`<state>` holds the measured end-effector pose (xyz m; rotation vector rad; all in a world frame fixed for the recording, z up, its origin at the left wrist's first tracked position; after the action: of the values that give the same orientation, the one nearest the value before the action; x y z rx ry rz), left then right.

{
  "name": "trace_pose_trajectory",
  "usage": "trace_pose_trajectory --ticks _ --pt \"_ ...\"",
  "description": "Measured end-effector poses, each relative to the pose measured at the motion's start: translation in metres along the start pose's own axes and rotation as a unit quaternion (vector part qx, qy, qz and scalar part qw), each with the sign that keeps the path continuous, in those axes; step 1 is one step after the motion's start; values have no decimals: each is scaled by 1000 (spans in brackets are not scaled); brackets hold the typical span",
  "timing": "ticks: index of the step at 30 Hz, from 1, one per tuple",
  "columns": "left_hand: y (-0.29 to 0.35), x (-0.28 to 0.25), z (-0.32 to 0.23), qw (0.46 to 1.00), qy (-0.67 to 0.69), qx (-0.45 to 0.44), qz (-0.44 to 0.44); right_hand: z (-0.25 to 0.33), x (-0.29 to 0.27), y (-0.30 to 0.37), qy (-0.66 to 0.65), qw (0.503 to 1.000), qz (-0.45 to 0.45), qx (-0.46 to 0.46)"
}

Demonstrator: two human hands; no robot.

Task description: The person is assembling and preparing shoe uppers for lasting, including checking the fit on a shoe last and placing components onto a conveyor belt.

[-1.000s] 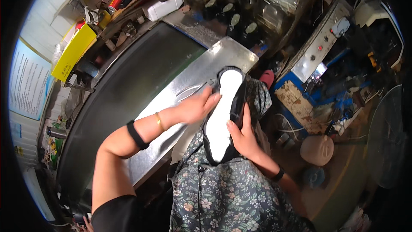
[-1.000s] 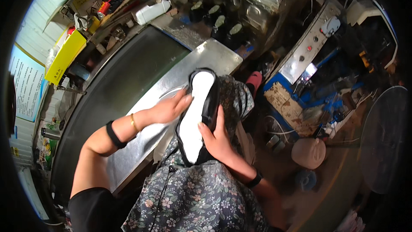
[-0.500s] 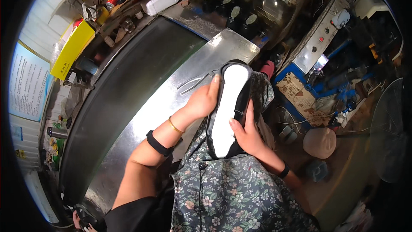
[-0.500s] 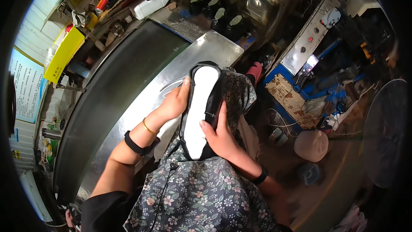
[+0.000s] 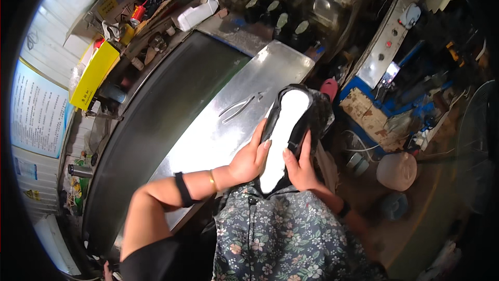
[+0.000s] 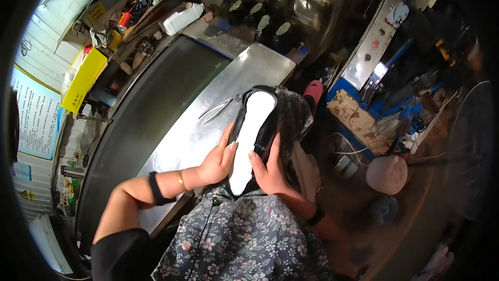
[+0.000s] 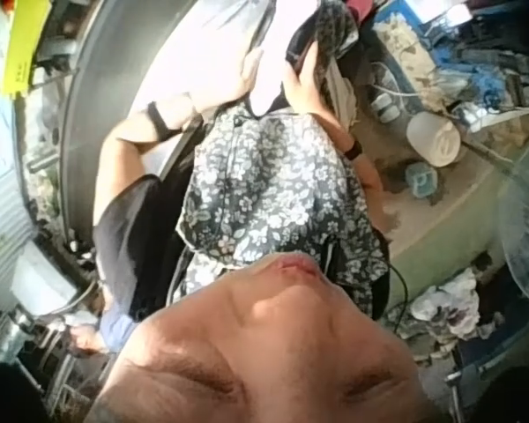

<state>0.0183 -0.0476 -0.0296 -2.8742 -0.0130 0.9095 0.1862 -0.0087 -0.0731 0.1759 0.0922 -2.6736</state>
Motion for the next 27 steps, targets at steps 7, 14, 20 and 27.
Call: trace_pose_trajectory --ticks 7,14,20,27 --pt "-14 25 22 977 198 -27 -74 3 -13 -10 49 998 20 -21" --pt "-107 -16 1 945 320 18 -63 23 -32 -3 142 984 112 -11" --pt "-125 10 -11 956 287 58 29 22 -74 -60 -181 983 6 14" --pt "-131 7 -14 934 318 97 129 40 -75 -103 -120 991 37 -50"
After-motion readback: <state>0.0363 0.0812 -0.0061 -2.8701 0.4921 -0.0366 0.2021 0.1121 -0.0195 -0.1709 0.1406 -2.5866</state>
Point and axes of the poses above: each hand's wrist, its own y-axis away from the middle knuckle, its own x-axis out of the palm, z = x × y, the point moved 3 cm from there along -y, towards the middle knuckle, and after that the axes turned 8 degrees about x, right-handed, at the moved point
